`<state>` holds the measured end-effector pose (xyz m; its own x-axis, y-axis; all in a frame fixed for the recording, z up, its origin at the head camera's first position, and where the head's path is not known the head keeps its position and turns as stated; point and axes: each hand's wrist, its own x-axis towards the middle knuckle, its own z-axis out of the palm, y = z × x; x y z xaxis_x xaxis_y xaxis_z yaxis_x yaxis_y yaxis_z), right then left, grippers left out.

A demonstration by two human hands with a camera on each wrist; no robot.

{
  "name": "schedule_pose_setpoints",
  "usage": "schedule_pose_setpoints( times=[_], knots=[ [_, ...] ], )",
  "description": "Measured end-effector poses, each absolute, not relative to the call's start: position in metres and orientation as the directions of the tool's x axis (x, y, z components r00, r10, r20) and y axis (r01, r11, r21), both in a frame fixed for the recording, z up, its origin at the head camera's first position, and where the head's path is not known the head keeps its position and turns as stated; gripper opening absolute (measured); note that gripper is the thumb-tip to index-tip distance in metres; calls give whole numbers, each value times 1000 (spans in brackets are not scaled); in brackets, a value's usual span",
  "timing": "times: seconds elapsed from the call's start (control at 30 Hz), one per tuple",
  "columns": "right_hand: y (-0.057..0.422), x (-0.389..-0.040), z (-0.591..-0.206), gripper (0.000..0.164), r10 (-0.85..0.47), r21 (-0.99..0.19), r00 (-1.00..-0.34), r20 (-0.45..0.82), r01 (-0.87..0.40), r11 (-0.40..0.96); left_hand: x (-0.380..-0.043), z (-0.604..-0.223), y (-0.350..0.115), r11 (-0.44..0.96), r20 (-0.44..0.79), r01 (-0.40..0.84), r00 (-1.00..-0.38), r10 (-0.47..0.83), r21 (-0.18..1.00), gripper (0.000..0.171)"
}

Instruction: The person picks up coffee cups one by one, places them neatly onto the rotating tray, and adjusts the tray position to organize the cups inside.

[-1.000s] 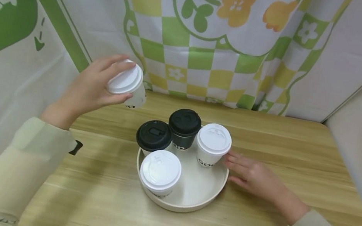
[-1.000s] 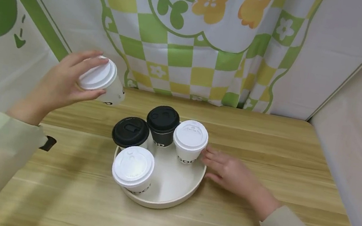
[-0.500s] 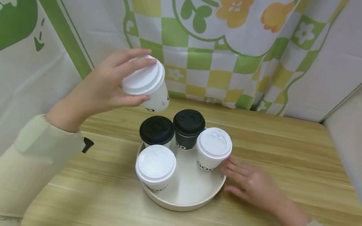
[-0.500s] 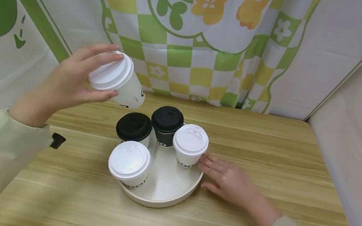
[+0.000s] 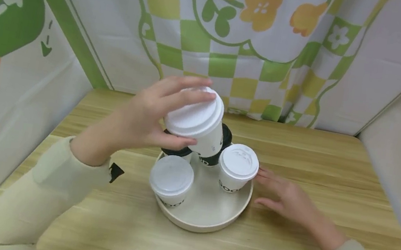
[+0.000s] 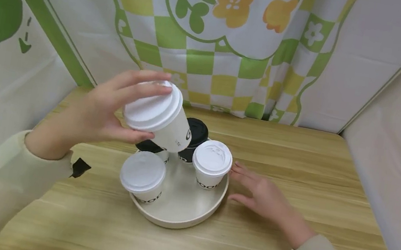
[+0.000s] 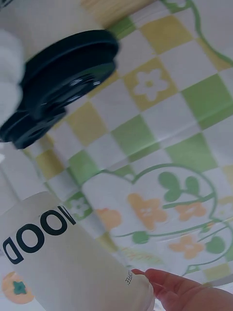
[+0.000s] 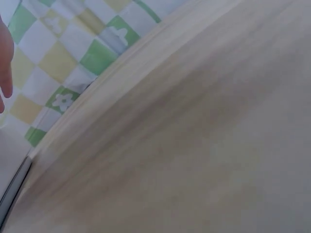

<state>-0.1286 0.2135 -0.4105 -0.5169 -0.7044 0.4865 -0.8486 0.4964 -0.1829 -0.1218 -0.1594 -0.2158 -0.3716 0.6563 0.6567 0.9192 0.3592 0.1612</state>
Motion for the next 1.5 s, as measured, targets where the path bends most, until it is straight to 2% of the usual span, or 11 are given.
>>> schedule_pose_setpoints(
  times=[0.2, 0.53, 0.93, 1.1, 1.5],
  knots=[
    [211, -138, -406, 69, -691, -254, -616, 378, -787, 563, -104, -230, -139, 304, 578, 942, -327, 748, 139, 67],
    [205, -139, -409, 74, -720, -243, -614, 323, -789, 564, -91, -264, -117, 272, 496, 961, -263, 827, 56, 67],
    [205, -129, -411, 71, -732, -207, -599, 324, -800, 563, -82, -303, -111, 343, 389, 939, -314, 866, -4, 69],
    [205, -125, -410, 70, -735, -190, -578, 355, -814, 549, -79, -314, -111, 349, 383, 937, -319, 867, -12, 68],
    [205, -114, -409, 71, -725, -176, -597, 344, -799, 574, -76, -334, -115, 402, 357, 914, -359, 862, -50, 70]
  ],
)
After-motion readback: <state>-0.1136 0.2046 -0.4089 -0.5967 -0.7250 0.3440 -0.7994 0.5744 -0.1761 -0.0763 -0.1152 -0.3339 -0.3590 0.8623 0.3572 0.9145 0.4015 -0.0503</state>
